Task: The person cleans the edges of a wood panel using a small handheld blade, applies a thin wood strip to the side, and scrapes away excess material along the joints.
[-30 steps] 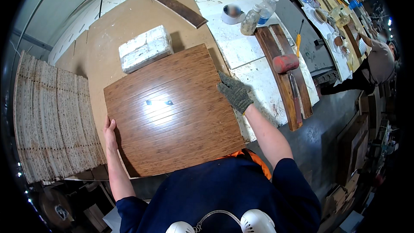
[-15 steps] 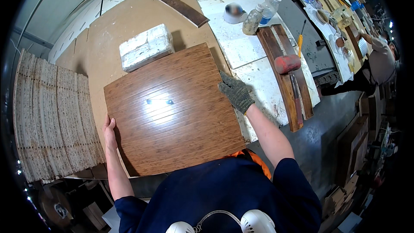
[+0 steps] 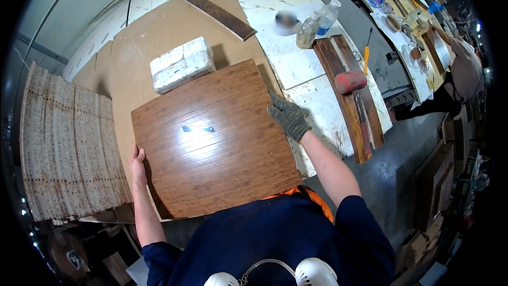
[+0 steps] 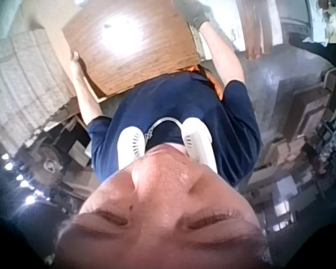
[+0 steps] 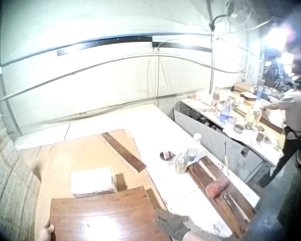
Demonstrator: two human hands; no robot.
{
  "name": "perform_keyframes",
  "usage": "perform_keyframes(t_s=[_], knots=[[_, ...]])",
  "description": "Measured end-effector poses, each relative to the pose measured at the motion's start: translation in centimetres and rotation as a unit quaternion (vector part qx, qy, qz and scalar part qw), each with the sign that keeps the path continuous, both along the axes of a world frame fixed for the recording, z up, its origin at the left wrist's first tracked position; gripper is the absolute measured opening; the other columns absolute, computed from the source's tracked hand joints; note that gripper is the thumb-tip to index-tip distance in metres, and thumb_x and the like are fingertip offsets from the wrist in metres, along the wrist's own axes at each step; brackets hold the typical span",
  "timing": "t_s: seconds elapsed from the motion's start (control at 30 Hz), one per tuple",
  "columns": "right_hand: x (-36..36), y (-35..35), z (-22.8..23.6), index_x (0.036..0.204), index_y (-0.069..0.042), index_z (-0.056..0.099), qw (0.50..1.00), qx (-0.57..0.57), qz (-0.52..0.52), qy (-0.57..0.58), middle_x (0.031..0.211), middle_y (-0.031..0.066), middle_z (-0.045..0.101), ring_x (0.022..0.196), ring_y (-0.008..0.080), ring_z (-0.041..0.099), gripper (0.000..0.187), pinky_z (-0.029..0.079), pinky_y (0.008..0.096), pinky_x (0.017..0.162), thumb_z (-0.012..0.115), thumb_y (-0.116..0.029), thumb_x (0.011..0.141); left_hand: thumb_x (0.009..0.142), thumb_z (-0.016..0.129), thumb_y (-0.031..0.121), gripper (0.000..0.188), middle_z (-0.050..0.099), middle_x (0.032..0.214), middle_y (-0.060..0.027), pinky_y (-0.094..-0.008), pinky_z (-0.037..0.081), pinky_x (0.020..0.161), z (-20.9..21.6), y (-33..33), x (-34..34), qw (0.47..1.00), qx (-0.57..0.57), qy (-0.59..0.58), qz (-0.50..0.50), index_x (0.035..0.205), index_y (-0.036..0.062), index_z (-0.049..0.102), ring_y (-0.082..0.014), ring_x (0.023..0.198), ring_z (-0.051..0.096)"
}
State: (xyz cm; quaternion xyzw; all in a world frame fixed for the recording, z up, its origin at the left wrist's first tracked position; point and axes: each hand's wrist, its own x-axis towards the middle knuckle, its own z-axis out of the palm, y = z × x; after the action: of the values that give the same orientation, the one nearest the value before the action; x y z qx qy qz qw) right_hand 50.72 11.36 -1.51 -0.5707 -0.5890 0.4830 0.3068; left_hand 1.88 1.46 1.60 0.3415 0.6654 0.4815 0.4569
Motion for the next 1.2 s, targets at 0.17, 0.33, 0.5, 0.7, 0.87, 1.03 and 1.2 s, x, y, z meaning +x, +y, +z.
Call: perform_keyframes(t_s=[0.17, 0.33, 0.5, 0.7, 0.87, 1.03, 1.2], knots=[[0.3, 0.1, 0.1, 0.136, -0.002, 0.049, 0.995, 0.071, -0.016, -0.069, 0.135, 0.0140, 0.055, 0.124, 0.0217, 0.051, 0.053, 0.039, 0.0332, 0.105, 0.065, -0.025, 0.091, 0.092, 0.056, 0.011, 0.055, 0.039, 0.148, -0.0167, -0.0360, 0.029, 0.111, -1.5, 0.1, -0.9, 0.996, 0.005, 0.084, 0.023, 0.142, -0.0040, 0.038, -0.0269, 0.137, 0.035], [3.0, -2.4, 0.0, 0.133, 0.000, 0.052, 0.988, 0.079, -0.095, 0.093, 0.131, 0.0142, 0.058, 0.115, 0.0188, 0.057, 0.048, 0.046, 0.0323, 0.098, 0.064, -0.017, 0.090, 0.087, 0.067, 0.015, 0.054, 0.048, 0.137, -0.0201, -0.0407, 0.036, 0.107, 0.9, 1.1, 3.8, 0.867, 0.072, 0.492, 0.002, 0.135, 0.0001, 0.048, -0.0332, 0.129, 0.043], [4.6, -7.0, 0.0, 0.122, 0.000, 0.061, 0.981, 0.062, -0.144, 0.110, 0.116, 0.0125, 0.067, 0.106, 0.0179, 0.063, 0.038, 0.051, 0.0304, 0.091, 0.068, -0.009, 0.086, 0.085, 0.069, 0.015, 0.048, 0.052, 0.131, -0.0141, -0.0418, 0.039, 0.104, 3.1, 3.5, 11.3, 0.813, 0.161, 0.525, -0.193, 0.130, 0.0073, 0.055, -0.0333, 0.123, 0.044], [6.8, -11.5, -0.4, 0.119, 0.001, 0.062, 0.978, 0.078, -0.171, 0.096, 0.115, 0.0137, 0.067, 0.104, 0.0198, 0.064, 0.035, 0.051, 0.0302, 0.090, 0.068, -0.008, 0.085, 0.080, 0.071, 0.008, 0.037, 0.055, 0.126, -0.0133, -0.0427, 0.042, 0.100, 2.4, 6.3, 14.0, 0.776, 0.211, 0.523, -0.283, 0.116, 0.0121, 0.066, -0.0337, 0.118, 0.048], [7.3, -14.1, -0.7, 0.116, 0.001, 0.064, 0.962, 0.065, -0.215, 0.153, 0.112, 0.0128, 0.068, 0.101, 0.0187, 0.065, 0.031, 0.051, 0.0296, 0.089, 0.067, -0.006, 0.086, 0.076, 0.071, 0.004, 0.028, 0.060, 0.117, -0.0125, -0.0416, 0.044, 0.096, 2.2, 7.1, 13.9, 0.780, 0.229, 0.504, -0.291, 0.103, 0.0093, 0.070, -0.0332, 0.112, 0.052], [7.1, -15.6, -0.2, 0.116, 0.001, 0.065, 0.967, 0.077, -0.221, 0.098, 0.112, 0.0128, 0.068, 0.101, 0.0191, 0.065, 0.030, 0.051, 0.0303, 0.089, 0.066, -0.009, 0.087, 0.074, 0.074, 0.006, 0.019, 0.058, 0.115, -0.0133, -0.0411, 0.043, 0.095, 2.1, 8.1, 13.9, 0.794, 0.202, 0.481, -0.312, 0.091, 0.0047, 0.066, -0.0322, 0.111, 0.049], [5.5, -16.7, 1.4, 0.116, -0.001, 0.064, 0.972, 0.084, -0.212, 0.052, 0.113, 0.0143, 0.068, 0.103, 0.0214, 0.065, 0.031, 0.050, 0.0310, 0.091, 0.066, -0.012, 0.087, 0.075, 0.074, 0.008, 0.019, 0.056, 0.112, -0.0134, -0.0417, 0.041, 0.095, 2.4, 8.7, 13.5, 0.781, 0.182, 0.497, -0.332, 0.089, 0.0052, 0.062, -0.0325, 0.111, 0.047]])
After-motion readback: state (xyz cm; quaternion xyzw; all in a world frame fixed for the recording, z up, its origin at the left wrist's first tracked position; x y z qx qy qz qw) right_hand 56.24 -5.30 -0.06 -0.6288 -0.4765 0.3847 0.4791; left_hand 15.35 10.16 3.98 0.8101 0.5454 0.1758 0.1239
